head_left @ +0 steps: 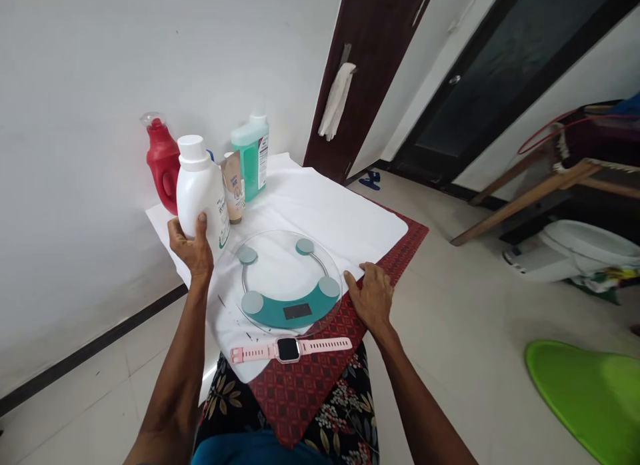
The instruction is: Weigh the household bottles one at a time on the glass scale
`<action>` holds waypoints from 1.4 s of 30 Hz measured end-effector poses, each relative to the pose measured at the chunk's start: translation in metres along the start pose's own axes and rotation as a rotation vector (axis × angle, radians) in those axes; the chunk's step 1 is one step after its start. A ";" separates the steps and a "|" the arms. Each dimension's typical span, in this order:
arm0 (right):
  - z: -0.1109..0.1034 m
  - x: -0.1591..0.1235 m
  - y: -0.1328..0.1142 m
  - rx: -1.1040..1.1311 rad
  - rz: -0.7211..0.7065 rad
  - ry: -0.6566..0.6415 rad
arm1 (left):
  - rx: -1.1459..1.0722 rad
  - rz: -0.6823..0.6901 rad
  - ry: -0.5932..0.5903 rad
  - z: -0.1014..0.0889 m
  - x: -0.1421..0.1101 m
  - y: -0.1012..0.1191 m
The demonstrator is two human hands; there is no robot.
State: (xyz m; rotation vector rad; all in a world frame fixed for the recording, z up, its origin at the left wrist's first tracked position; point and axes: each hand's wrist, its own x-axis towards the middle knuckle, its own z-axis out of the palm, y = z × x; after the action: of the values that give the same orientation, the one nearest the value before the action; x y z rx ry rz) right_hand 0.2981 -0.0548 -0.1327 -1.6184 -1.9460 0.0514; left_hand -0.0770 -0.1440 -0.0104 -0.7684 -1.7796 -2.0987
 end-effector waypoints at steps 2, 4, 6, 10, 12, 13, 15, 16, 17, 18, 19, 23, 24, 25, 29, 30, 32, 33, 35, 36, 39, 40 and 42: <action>0.002 -0.002 0.003 0.031 -0.006 0.008 | 0.018 0.093 0.011 -0.013 -0.006 -0.004; 0.000 -0.001 0.010 0.081 0.000 -0.008 | 0.041 0.053 0.070 -0.027 -0.016 -0.014; -0.008 0.006 0.016 0.154 0.020 -0.039 | 0.053 -0.114 0.098 -0.039 -0.028 -0.029; -0.035 0.047 -0.013 0.254 0.010 0.137 | 0.039 -0.345 -0.024 -0.053 -0.055 -0.060; -0.038 0.075 -0.060 0.339 -0.143 0.144 | 0.064 -0.358 -0.059 -0.054 -0.066 -0.067; -0.034 0.089 -0.089 0.412 -0.230 0.085 | 0.086 -0.350 -0.080 -0.053 -0.070 -0.069; -0.014 0.113 -0.151 0.564 -0.353 -0.105 | 0.135 -0.313 -0.147 -0.052 -0.075 -0.069; -0.001 0.123 -0.181 0.624 -0.367 -0.198 | 0.156 -0.289 -0.191 -0.051 -0.076 -0.068; 0.015 0.132 -0.208 0.674 -0.355 -0.278 | 0.177 -0.262 -0.236 -0.050 -0.076 -0.067; 0.030 0.139 -0.231 0.720 -0.325 -0.345 | 0.199 -0.238 -0.274 -0.049 -0.076 -0.066; 0.044 0.145 -0.250 0.762 -0.288 -0.394 | 0.224 -0.219 -0.298 -0.049 -0.076 -0.065; 0.084 0.160 -0.289 0.894 -0.177 -0.455 | 0.295 -0.183 -0.342 -0.048 -0.077 -0.064; 0.089 0.163 -0.293 0.918 -0.150 -0.456 | 0.301 -0.182 -0.344 -0.048 -0.078 -0.064; 0.093 0.165 -0.296 0.941 -0.128 -0.465 | 0.304 -0.181 -0.344 -0.048 -0.079 -0.064; 0.098 0.174 -0.301 1.006 -0.119 -0.540 | 0.307 -0.182 -0.323 -0.046 -0.080 -0.066; 0.098 0.176 -0.302 1.011 -0.122 -0.543 | 0.307 -0.182 -0.315 -0.045 -0.080 -0.066; 0.096 0.179 -0.303 1.017 -0.117 -0.541 | 0.306 -0.180 -0.300 -0.044 -0.081 -0.067; 0.095 0.179 -0.304 1.020 -0.111 -0.538 | 0.306 -0.178 -0.293 -0.044 -0.081 -0.067; 0.092 0.178 -0.303 1.032 -0.104 -0.539 | 0.301 -0.172 -0.277 -0.043 -0.080 -0.067; 0.091 0.177 -0.302 1.039 -0.105 -0.543 | 0.300 -0.171 -0.268 -0.043 -0.080 -0.067; 0.084 0.171 -0.298 1.046 -0.095 -0.526 | 0.295 -0.180 -0.241 -0.042 -0.080 -0.068; 0.081 0.168 -0.296 1.043 -0.083 -0.506 | 0.294 -0.184 -0.231 -0.041 -0.079 -0.068; 0.070 0.163 -0.291 1.040 -0.051 -0.458 | 0.291 -0.187 -0.218 -0.041 -0.078 -0.069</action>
State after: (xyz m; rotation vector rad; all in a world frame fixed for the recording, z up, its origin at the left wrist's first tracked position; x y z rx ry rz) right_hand -0.0034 0.0426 -0.0073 -0.8720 -1.7455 1.2739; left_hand -0.0585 -0.1801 -0.1151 -0.7991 -2.2908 -1.8570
